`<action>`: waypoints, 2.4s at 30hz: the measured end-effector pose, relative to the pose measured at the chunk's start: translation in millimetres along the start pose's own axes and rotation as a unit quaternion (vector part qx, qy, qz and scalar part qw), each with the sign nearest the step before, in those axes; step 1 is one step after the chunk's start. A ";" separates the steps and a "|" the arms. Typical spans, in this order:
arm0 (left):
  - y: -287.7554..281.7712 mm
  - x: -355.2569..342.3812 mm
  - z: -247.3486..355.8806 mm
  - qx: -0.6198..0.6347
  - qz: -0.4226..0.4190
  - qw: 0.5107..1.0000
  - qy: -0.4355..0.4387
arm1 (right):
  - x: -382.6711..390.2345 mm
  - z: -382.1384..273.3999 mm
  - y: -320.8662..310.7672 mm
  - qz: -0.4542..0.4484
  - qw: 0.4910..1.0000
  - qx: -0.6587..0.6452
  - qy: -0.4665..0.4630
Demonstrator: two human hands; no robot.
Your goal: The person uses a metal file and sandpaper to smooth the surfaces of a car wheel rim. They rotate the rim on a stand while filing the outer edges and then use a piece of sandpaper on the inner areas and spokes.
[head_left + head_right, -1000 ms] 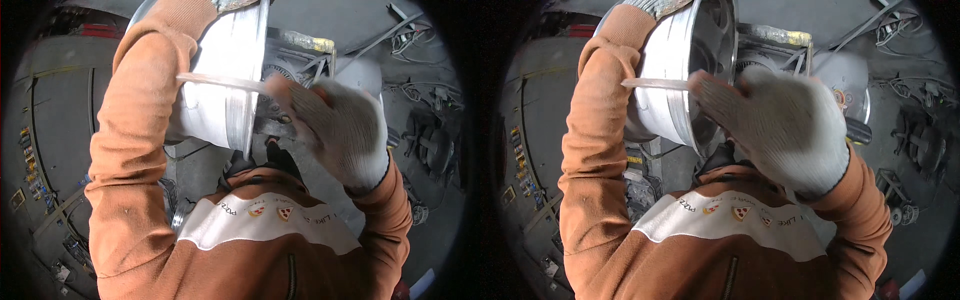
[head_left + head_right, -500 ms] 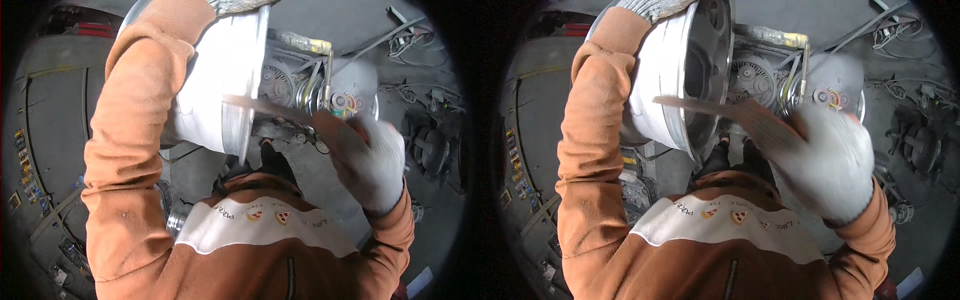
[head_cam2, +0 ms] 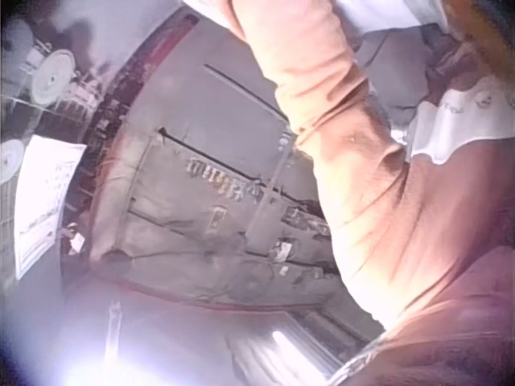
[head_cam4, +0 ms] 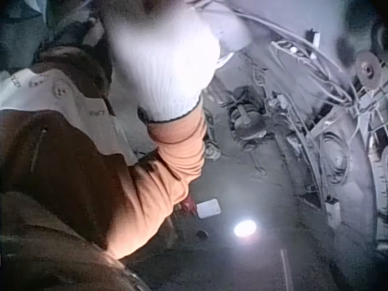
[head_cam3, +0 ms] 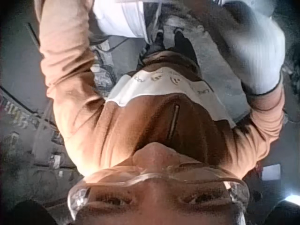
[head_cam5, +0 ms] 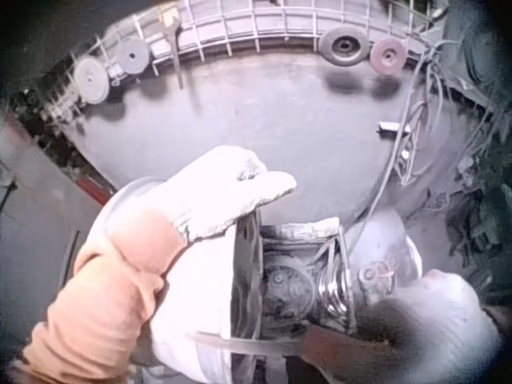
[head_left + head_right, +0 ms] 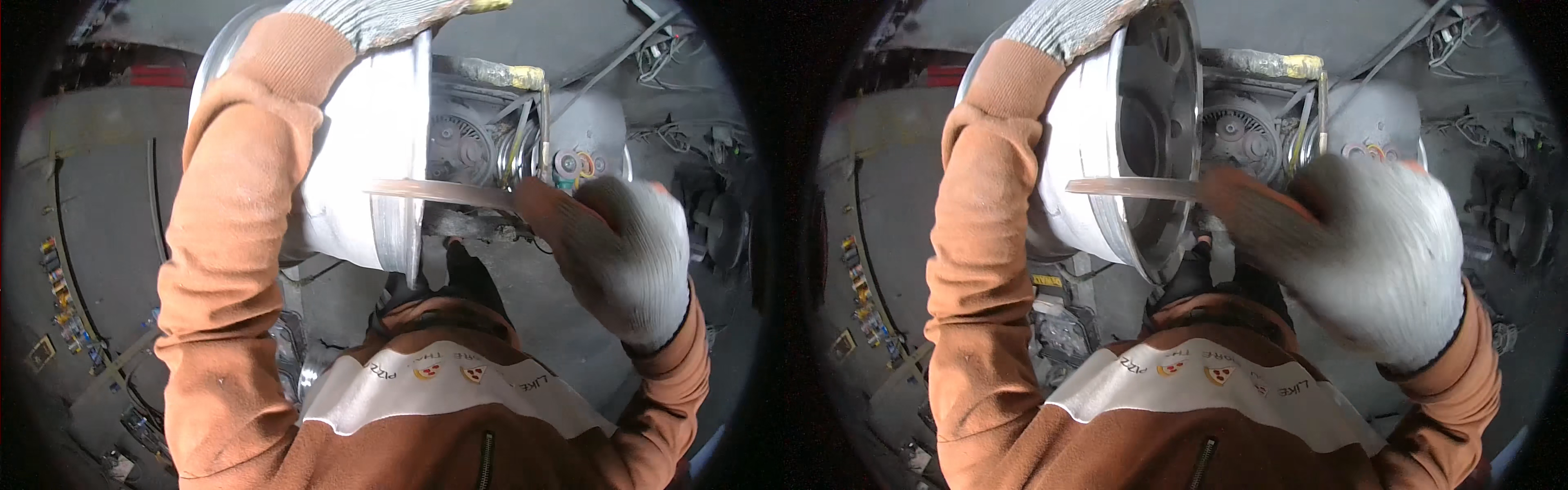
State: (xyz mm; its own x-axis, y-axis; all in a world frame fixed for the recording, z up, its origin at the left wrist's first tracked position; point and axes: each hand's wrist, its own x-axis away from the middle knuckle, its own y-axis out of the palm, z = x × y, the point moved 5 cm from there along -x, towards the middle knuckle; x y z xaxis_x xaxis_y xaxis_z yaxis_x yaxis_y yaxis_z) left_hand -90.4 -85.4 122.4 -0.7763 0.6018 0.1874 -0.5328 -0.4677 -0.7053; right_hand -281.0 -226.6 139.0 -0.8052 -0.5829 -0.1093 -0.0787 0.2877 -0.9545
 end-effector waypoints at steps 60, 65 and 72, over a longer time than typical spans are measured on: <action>36.4 58.1 3.4 -0.251 0.157 0.911 0.288 | 82.9 -28.3 56.5 0.393 0.792 -0.332 0.329; 83.4 161.2 11.2 -0.206 0.196 0.890 0.357 | 83.9 -49.7 44.8 0.467 0.737 -0.356 0.335; 121.8 230.0 -13.9 -0.117 0.037 0.906 0.406 | 75.1 -61.8 84.9 0.503 0.733 -0.389 0.242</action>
State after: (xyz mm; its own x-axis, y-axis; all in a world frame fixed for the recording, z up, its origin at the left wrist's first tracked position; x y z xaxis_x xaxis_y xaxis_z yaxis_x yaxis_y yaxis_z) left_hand -329.2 5.1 70.1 -0.2526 0.8965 -0.3639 -0.3292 -0.4333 -0.8390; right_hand -384.4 -199.0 66.9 -0.7855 0.5045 -0.3585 0.5377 0.8431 0.0083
